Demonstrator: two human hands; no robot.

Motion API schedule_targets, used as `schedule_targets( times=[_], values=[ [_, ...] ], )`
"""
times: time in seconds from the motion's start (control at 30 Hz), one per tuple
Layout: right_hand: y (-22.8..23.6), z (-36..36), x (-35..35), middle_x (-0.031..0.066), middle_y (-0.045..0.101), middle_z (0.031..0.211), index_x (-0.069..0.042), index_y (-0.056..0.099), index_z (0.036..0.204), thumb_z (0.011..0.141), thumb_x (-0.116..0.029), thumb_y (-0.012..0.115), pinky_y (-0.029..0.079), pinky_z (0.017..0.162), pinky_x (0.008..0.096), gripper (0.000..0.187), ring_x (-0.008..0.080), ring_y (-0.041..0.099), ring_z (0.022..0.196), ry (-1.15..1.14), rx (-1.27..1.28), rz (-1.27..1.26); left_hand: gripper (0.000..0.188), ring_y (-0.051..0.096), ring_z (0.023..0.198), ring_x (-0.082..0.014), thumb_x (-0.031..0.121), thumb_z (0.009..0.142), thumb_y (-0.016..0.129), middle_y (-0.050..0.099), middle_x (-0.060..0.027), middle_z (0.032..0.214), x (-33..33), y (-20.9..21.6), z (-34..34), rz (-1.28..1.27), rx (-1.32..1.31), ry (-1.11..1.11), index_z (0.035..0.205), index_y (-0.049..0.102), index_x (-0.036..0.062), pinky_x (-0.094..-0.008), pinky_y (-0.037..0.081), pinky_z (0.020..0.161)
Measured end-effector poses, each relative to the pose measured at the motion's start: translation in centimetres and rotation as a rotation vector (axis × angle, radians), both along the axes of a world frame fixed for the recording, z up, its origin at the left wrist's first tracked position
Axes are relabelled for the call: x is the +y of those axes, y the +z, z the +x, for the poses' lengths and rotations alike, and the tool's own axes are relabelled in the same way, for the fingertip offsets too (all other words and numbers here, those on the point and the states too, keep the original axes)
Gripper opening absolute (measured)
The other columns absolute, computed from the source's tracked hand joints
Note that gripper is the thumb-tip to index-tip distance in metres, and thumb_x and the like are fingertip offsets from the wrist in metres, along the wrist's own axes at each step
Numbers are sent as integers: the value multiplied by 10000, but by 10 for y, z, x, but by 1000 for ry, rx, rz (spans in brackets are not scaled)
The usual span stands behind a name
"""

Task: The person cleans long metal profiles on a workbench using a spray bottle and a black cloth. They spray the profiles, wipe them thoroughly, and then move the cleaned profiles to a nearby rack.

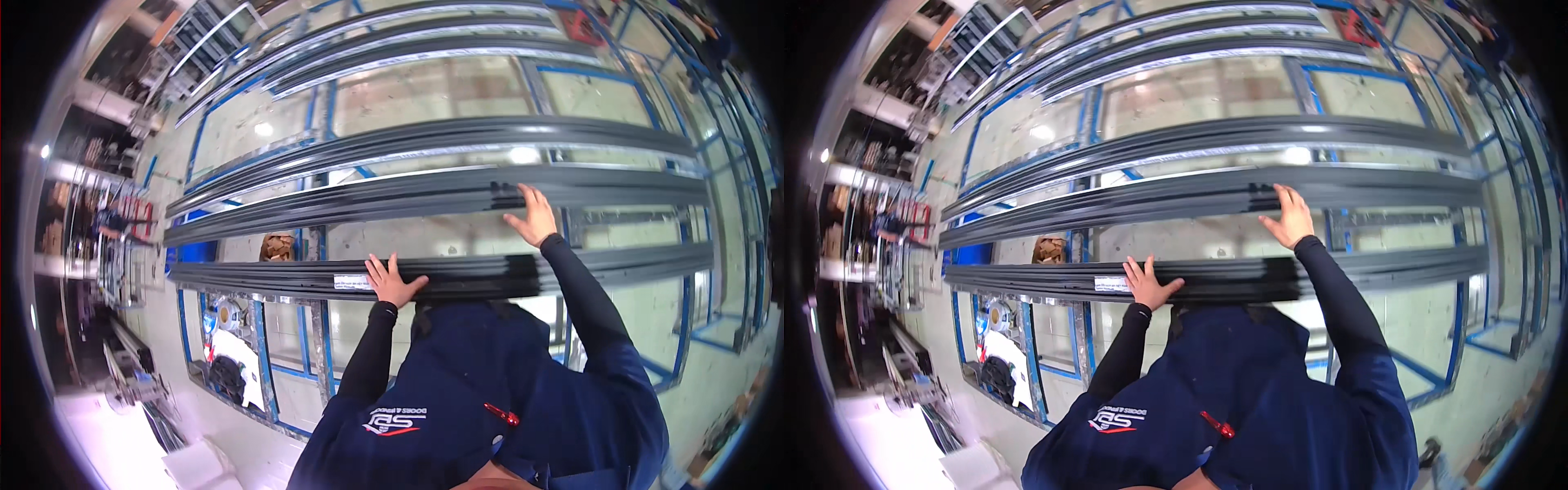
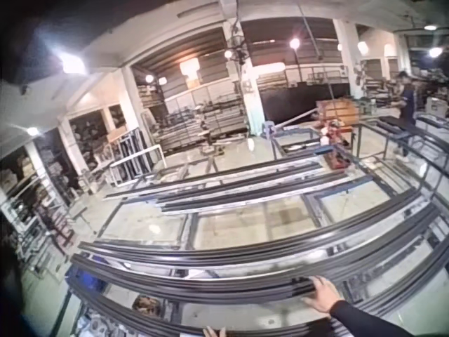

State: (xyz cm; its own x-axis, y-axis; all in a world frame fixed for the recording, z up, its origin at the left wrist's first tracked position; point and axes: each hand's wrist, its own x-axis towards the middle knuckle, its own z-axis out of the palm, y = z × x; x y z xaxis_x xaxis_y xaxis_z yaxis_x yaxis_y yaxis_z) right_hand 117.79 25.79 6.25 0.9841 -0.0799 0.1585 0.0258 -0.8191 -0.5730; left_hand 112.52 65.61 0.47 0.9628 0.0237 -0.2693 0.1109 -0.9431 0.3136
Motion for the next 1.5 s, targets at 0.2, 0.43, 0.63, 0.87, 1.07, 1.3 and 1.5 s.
schedule_targets(
  times=[0.2, 0.43, 0.63, 0.87, 1.07, 1.3, 1.5],
  values=[
    [1, 132, -26, 258, 565, 1383, -20, 504, 1427, 715, -527, 825, 430, 1095, 449, 931, 395, 527, 1310, 299, 349, -293, 1265, -74, 1516, -532, 815, 626, 742, -25, -346, 1639, -5, 4, 13, 140, 40, -27, 1590, 264, 152, -683, 46, 1183],
    [-71, 194, -52, 258, 723, 1096, 87, 702, 1138, 659, -765, 771, 517, 938, 431, 980, 377, 685, 1077, 324, 624, -125, 1240, -77, 1523, -514, 819, 606, 750, -51, -307, 1655, -7, -1, 8, 101, 58, 13, 1593, 267, 244, -676, 46, 1188],
    [-56, 209, -42, 281, 695, 1176, 97, 657, 1223, 649, -773, 765, 501, 984, 431, 1048, 387, 663, 1143, 386, 826, -168, 1273, -68, 1522, -522, 775, 571, 798, -60, -306, 1655, -6, 4, 8, 59, 80, 51, 1594, 267, 235, -692, 53, 1181],
    [31, 116, 1, 177, 726, 1001, -42, 691, 997, 655, -751, 767, 472, 942, 502, 791, 364, 682, 993, 140, 385, -411, 1202, 89, 1540, -461, 651, 749, 787, 134, -360, 1620, -13, 39, 35, -228, -58, 359, 1568, 211, -13, -564, 152, 1226],
    [26, 83, 9, 132, 699, 929, -72, 680, 937, 627, -700, 805, 449, 861, 450, 712, 328, 661, 949, 38, 112, -389, 1198, 248, 1515, -381, 512, 798, 833, 215, -324, 1614, 38, 32, 116, -664, -289, 654, 1540, 149, -134, -397, 236, 1226],
    [25, 67, 15, 95, 679, 948, -69, 679, 969, 604, -605, 867, 435, 931, 430, 675, 302, 629, 993, -38, 90, -375, 1182, 158, 1548, -291, 362, 821, 866, 158, -269, 1652, 104, 28, 166, -975, -401, 785, 1561, 72, -109, -370, 144, 1243],
    [24, 61, 22, 84, 672, 958, -65, 685, 1012, 597, -616, 865, 433, 964, 426, 714, 292, 628, 1004, -34, 48, -441, 1010, 439, 1362, -254, 368, 878, 821, 393, -214, 1524, 164, 14, 185, -1064, -416, 956, 1499, 206, -139, -358, 319, 1149]
  ],
)
